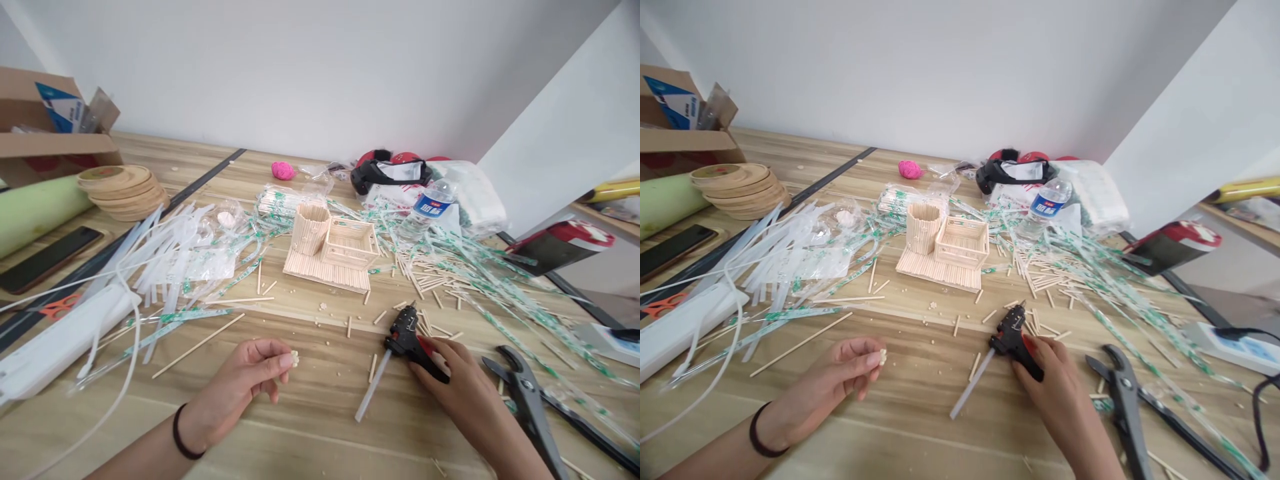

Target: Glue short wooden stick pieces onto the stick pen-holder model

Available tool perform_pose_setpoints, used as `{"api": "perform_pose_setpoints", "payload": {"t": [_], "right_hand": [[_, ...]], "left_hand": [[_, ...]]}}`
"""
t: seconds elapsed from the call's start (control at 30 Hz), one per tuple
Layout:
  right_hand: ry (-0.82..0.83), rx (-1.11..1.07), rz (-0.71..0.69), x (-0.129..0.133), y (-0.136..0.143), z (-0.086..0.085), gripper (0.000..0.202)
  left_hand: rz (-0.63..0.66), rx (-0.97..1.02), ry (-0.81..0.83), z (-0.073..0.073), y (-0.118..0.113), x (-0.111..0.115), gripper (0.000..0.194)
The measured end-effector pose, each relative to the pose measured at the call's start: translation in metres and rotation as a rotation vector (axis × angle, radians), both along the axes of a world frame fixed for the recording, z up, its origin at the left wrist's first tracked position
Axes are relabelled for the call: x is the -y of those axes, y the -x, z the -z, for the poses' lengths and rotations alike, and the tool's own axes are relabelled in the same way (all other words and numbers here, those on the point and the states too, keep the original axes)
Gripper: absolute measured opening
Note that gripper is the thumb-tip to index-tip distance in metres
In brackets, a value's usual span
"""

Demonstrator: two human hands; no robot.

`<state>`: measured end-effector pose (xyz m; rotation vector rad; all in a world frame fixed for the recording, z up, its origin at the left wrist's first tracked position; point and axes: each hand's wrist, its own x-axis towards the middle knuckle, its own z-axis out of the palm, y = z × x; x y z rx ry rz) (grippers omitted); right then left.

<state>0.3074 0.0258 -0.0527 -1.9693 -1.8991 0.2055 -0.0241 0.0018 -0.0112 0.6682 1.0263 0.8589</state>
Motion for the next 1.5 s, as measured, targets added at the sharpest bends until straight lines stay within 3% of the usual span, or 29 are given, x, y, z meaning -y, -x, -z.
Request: {"api": "perform_pose_setpoints", "payload": {"t": [0.13,0.27,0.4,0.77,0.87,1.0,1.07,1.5], "right_hand": [[-0.138,0.046,-0.034,0.003,0.038,-0.028,0.034],[0.189,-0.167,-0.334,-0.005,0.099,-0.045,0.027],[0.277,-0.137,-0.298,-0.013,0.131,-0.035,0.025],[0.245,-0.192,-0.253,-0.005,0.137,-0.026,0.020],[0.269,-0.415,-0.257,-0.002,0.141,-0.026,0.014],[0.444,-1.007,-0.234,0.005,0.145,-0.031,0.017],[0.507,-1.187,-0.229,0.007,0.147,-0.034,0.021],[0.530,-1.341,-0.158,0.012,0.155,-0.036,0.023]], "left_hand": [[0.018,-0.008,-0.018,-0.002,-0.001,0.000,0.022],[0.023,-0.041,-0.055,-0.002,-0.002,0.000,0.021],[0.017,-0.062,-0.080,-0.002,-0.002,-0.001,0.021],[0.036,-0.074,-0.065,-0.001,-0.005,0.000,0.019],[0.026,-0.109,-0.088,0.001,-0.005,-0.001,0.019],[0.022,-0.175,-0.149,0.002,-0.005,-0.002,0.018],[0.025,-0.202,-0.175,0.001,-0.005,-0.002,0.018],[0.049,-0.240,-0.235,0.002,-0.006,-0.002,0.016]]}}
